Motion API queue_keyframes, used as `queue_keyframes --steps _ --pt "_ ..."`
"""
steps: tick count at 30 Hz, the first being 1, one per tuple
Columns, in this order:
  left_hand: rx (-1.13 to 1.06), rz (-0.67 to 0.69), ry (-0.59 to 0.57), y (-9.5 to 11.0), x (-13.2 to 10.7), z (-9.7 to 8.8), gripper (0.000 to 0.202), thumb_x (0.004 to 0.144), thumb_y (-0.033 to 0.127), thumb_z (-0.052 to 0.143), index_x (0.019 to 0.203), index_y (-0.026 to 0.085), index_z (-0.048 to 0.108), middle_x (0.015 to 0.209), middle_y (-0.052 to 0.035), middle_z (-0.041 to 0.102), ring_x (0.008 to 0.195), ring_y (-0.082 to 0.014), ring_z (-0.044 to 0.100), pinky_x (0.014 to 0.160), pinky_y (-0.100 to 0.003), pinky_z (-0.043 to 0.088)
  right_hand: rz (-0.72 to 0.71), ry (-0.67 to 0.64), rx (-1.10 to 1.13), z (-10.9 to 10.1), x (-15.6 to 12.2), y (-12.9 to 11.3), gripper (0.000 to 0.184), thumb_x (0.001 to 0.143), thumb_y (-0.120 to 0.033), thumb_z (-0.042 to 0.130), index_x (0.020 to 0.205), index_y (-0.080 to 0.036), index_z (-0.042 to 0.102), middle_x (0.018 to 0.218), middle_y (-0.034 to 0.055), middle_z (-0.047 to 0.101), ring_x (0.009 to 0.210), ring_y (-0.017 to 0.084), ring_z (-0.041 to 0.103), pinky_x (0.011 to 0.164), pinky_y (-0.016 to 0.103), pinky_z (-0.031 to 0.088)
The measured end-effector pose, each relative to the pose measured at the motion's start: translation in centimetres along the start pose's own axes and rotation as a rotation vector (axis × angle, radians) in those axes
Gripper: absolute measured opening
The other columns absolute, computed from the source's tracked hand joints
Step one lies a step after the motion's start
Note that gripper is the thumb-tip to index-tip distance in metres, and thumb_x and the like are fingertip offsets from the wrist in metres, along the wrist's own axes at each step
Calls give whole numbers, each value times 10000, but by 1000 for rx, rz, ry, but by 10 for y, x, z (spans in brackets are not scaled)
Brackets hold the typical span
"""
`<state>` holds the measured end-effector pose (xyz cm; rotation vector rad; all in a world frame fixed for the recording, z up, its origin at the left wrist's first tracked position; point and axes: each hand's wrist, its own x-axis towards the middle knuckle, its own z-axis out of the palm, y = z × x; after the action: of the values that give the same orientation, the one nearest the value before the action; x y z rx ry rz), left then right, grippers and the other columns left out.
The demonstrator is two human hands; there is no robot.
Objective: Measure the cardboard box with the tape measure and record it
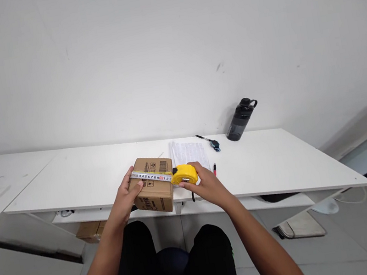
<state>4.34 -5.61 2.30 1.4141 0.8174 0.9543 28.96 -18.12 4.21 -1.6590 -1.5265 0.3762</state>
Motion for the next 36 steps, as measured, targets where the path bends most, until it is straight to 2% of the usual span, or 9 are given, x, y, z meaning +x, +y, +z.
queue_keyframes --steps 6,11,15,19,22,26,30,33,36 --pt "-41 -13 56 -2 10 5 750 802 367 689 1468 243 368 1415 -87 522 1255 -251 526 1071 -379 403 -67 38 -6 6 16 -13 501 782 -546 676 1159 -249 532 1082 67 656 931 250 626 746 366 494" --pt "-47 55 181 -6 17 13 717 763 370 728 1413 271 442 1378 -87 547 1186 -249 575 987 -365 473 -308 -1 -124 36 57 -59 485 800 -541 673 1170 -241 581 1075 62 681 964 244 629 822 367 438" --pt "-74 137 222 -8 20 16 681 703 413 779 1308 246 515 1261 -85 608 1102 -233 617 908 -331 515 -382 -67 -179 62 88 -84 473 826 -527 649 1152 -195 564 943 55 695 858 226 634 732 323 421" --pt "-150 164 206 -7 23 20 730 644 396 824 1271 240 484 1140 -66 645 979 -205 661 864 -331 535 -423 -116 -151 74 97 -90 446 830 -486 662 1139 -185 551 945 54 686 835 208 617 684 297 405" --pt "-128 139 224 -4 27 23 697 672 380 804 1270 243 472 1202 -82 622 1027 -215 650 886 -352 531 -389 -25 -109 67 88 -86 432 836 -483 651 1151 -202 560 990 54 680 879 212 606 748 322 415" --pt "-42 178 325 -2 32 26 667 719 300 764 1306 264 450 1396 -91 505 1251 -222 525 1027 -370 451 -159 271 129 42 63 -50 475 824 -504 634 1208 -237 551 997 39 669 843 193 604 723 318 443" --pt "51 235 355 -5 35 31 462 777 303 693 1216 269 554 1368 -68 535 1252 -234 524 1045 -413 438 275 593 294 23 42 27 560 743 -586 654 1141 -201 566 946 39 671 790 199 610 661 302 466" --pt "137 320 411 -6 41 38 257 809 271 633 1065 260 632 1381 -35 536 1267 -236 511 1073 -432 405 546 474 266 26 42 77 503 765 -594 602 981 -140 611 918 92 684 771 215 628 625 297 468" --pt "188 405 425 -6 48 43 121 811 226 599 917 232 657 1345 -30 567 1262 -226 515 1096 -421 378 549 296 228 43 54 97 422 760 -531 627 892 -131 645 860 99 706 733 221 645 596 288 468"
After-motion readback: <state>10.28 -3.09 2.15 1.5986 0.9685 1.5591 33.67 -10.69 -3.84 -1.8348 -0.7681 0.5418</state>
